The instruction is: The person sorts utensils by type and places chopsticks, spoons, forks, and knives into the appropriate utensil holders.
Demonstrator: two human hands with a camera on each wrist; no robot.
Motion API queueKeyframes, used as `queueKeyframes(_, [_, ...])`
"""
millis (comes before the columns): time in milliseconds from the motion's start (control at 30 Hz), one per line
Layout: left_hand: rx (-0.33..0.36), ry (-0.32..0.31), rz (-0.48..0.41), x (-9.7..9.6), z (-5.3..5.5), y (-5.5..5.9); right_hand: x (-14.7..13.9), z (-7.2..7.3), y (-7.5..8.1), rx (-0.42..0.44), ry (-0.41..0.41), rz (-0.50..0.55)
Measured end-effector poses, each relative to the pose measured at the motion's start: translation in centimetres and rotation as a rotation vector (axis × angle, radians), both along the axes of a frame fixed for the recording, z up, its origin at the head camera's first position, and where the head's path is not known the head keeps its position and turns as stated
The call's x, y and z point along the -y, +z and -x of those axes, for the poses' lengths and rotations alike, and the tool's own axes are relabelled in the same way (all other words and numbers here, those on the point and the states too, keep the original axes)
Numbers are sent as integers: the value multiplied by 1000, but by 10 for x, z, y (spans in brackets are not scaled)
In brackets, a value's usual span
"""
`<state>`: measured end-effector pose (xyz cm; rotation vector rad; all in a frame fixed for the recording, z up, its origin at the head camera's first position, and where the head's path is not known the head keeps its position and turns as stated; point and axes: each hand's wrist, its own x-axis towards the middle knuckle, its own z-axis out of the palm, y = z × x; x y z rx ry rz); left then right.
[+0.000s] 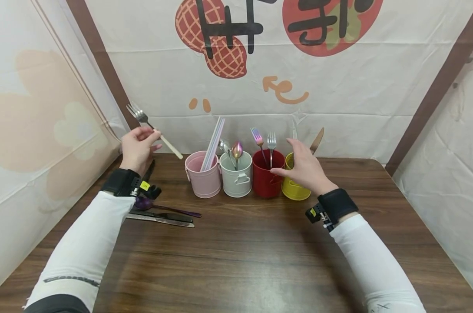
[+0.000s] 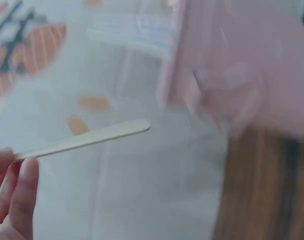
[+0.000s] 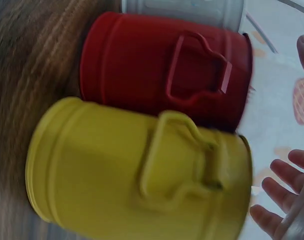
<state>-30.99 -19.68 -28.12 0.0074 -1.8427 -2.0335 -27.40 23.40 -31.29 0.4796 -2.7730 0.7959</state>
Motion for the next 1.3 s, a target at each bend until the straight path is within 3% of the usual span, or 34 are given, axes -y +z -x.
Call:
queueKeyframes(133, [-117,-44,-74,-28,-4,14,12,6,-7,28,8,-35])
queueKeyframes(233, [-156,-106,-84,-52,-5,19,17,10,-12,23,16,-57])
queueKeyframes(500, [-129,-250,20,-118,-7,25,22,13,-20,51,-32,-73])
queueKeyframes(767, [-29,-329,165,-165,1,22,24,13,-21,83,-72,-94])
queueKeyframes(900, [-10,-361,277,-179,8,20,24,12,-20,90,-79,-88])
queueKeyframes(1133, [90,-398,573,-198,16,15,24,12,-21,69,-95,-68])
queueKeyframes(1300, [70,-396,762,-205,19,9,25,12,-23,63,-92,-68])
